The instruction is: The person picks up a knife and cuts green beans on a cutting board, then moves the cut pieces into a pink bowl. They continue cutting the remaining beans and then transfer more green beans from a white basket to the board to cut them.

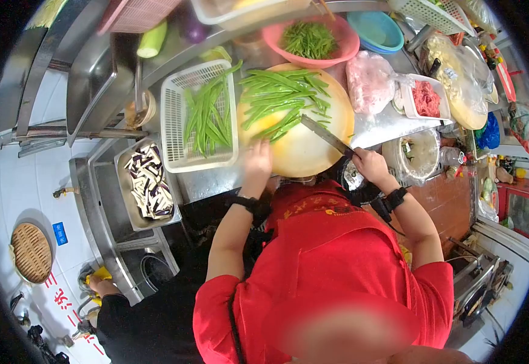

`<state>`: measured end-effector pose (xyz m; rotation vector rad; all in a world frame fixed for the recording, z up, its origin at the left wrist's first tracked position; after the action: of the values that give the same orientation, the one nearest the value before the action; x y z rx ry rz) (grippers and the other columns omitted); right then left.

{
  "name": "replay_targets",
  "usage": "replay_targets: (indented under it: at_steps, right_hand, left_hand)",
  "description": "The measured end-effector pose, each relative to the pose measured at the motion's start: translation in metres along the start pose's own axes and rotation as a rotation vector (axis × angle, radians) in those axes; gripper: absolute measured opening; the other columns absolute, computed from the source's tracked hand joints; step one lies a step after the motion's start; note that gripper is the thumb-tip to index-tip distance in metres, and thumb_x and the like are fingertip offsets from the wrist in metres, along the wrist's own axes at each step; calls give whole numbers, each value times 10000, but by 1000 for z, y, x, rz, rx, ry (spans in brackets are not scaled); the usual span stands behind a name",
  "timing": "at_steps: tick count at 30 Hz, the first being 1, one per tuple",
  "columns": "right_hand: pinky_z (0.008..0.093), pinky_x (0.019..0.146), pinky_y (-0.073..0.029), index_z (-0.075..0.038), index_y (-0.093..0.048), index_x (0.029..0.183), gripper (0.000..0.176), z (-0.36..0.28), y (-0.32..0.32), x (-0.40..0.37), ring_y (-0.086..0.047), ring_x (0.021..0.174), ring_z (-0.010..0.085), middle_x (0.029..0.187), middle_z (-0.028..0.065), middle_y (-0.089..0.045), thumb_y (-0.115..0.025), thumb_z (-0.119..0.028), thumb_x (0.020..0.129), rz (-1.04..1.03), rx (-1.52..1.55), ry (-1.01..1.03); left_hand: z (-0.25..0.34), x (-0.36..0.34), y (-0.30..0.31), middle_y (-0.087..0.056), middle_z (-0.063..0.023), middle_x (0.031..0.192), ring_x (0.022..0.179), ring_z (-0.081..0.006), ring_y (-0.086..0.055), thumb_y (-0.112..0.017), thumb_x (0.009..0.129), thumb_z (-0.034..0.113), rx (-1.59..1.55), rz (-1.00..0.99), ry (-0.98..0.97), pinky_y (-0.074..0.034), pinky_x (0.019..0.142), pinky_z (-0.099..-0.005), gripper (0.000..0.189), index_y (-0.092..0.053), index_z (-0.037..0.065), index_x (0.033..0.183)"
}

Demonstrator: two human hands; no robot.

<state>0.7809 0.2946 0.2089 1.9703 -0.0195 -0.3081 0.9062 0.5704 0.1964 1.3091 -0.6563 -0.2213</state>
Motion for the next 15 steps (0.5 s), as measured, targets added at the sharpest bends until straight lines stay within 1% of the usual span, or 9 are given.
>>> replay_targets:
  at_steps: [1, 2, 4, 5, 6, 8, 9, 11, 15]
  right_hand:
    - [477, 615, -488, -68, -566, 846, 206, 0, -2, 0, -612, 661, 372, 699, 195, -617, -469, -248, 827, -3, 0, 0]
    - [479, 618, -487, -66, -567, 847, 209, 1, -4, 0, -611, 663, 375, 701, 197, -617, -468, -249, 827, 6, 10, -3]
    - [481, 621, -487, -65, -568, 849, 211, 2, -3, 0, -610, 666, 377, 702, 199, -617, -467, -250, 827, 19, 17, -5]
    - [482, 621, -486, -62, -567, 845, 215, 2, -2, 0, -610, 670, 378, 704, 200, -617, -466, -251, 827, 12, 23, -5]
    - [483, 620, -485, -59, -567, 840, 218, 3, -1, 0, -610, 673, 379, 706, 201, -616, -465, -251, 828, 5, 29, -7]
    - [482, 618, -483, -59, -570, 839, 219, 4, 4, -5, -609, 672, 377, 706, 200, -616, -466, -252, 827, 5, 27, 0]
    - [481, 615, -482, -60, -574, 837, 220, 3, 6, -6, -608, 671, 376, 706, 199, -615, -467, -252, 827, 3, 25, 15]
    - [479, 612, -481, -60, -578, 836, 219, 3, 9, -10, -607, 668, 374, 703, 196, -614, -471, -250, 824, -1, 31, 24]
    - [476, 607, -478, -58, -586, 831, 215, 6, 5, -10, -604, 657, 367, 692, 190, -611, -484, -247, 815, -1, 17, 38]
  left_hand:
    - [17, -2, 4, -593, -72, 1055, 925, -274, -580, -585, 795, 173, 91, 72, -108, -492, 761, -370, 236, -615, 101, 1018]
    - [24, -3, -4, -593, -72, 1055, 925, -274, -580, -585, 795, 173, 90, 69, -106, -492, 761, -370, 236, -615, 101, 1018]
    - [42, -2, -25, -581, -61, 1043, 890, -273, -578, -609, 771, 159, -183, 25, -216, -486, 737, -360, 289, -603, 103, 1055]
    - [47, -1, -24, -569, -63, 1034, 874, -274, -574, -638, 746, 164, -163, -30, -196, -477, 728, -377, 333, -593, 94, 1068]
    - [51, 0, -16, -569, -63, 1034, 874, -274, -574, -638, 746, 164, -165, -29, -199, -477, 728, -377, 333, -593, 94, 1068]
    - [47, 1, 0, -564, -72, 1022, 871, -281, -571, -653, 739, 165, -271, 8, -99, -465, 746, -391, 342, -583, 83, 1064]
    - [45, 0, 0, -564, -72, 1022, 871, -281, -571, -653, 739, 165, -271, 6, -103, -465, 746, -391, 342, -583, 83, 1064]
    - [36, -3, 6, -565, -83, 1031, 878, -292, -567, -661, 737, 163, -261, 71, -86, -452, 769, -389, 308, -580, 65, 1017]
    - [32, 0, -5, -575, -99, 1013, 882, -300, -564, -664, 743, 167, -298, 3, -98, -441, 781, -384, 287, -578, 62, 996]
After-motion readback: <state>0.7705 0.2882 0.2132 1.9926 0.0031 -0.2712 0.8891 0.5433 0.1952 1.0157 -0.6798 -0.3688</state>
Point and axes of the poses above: each hand's wrist, its own x-axis towards the middle knuckle, its own y-axis out of the back of the hand, z = x × y, the point moved 8 cm from there along x, towards the middle knuckle
